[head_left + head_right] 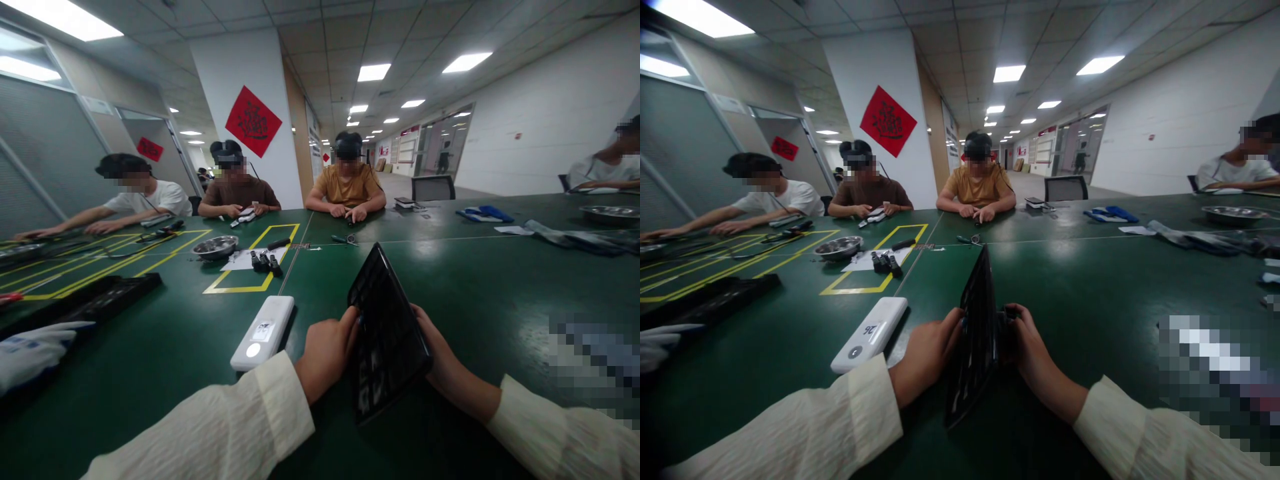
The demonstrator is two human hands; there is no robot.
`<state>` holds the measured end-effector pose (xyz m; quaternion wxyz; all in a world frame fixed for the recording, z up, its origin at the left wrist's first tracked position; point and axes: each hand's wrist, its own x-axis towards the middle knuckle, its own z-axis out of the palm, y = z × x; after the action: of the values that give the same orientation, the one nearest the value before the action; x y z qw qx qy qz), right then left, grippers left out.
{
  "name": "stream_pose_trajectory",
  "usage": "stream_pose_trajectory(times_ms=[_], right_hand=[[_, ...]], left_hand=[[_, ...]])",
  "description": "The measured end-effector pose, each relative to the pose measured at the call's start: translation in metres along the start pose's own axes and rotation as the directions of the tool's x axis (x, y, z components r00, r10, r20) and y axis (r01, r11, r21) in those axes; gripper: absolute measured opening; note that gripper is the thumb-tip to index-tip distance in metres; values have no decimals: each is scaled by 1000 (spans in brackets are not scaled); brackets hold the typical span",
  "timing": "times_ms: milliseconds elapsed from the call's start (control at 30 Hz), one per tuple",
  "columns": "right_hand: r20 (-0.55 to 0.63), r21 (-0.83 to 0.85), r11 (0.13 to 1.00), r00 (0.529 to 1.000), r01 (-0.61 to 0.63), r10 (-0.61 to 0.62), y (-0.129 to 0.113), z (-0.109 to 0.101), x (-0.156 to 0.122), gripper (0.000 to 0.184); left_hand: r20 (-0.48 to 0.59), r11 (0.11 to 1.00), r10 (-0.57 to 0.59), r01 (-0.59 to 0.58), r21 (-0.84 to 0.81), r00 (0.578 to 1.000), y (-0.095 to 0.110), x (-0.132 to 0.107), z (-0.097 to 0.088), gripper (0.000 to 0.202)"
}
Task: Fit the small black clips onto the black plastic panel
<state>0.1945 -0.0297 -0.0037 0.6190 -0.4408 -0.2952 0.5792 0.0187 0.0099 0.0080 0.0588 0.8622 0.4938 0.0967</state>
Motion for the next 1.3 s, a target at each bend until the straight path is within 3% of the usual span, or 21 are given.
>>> stream_pose_trajectory(times_ms=[333, 533, 1133, 1300], right_hand=[[3, 15, 1000, 1000, -10, 10, -2, 3, 0, 32], [5, 18, 1000, 1000, -2, 2, 1, 1, 1, 38], [-41, 15, 1000, 999, -22, 23, -4, 3, -3, 36], [-23, 11, 1000, 1000, -5, 5, -4, 2, -3, 34]], left_hand=[[-33, 996, -12, 9, -94, 999, -2, 0, 7, 34], [-25, 995, -10, 7, -101, 1000, -1, -2, 9, 30], [-24, 996, 4, -6, -90, 1000, -4, -1, 12, 37], [-44, 992, 25, -31, -126, 999, -4, -2, 12, 31]])
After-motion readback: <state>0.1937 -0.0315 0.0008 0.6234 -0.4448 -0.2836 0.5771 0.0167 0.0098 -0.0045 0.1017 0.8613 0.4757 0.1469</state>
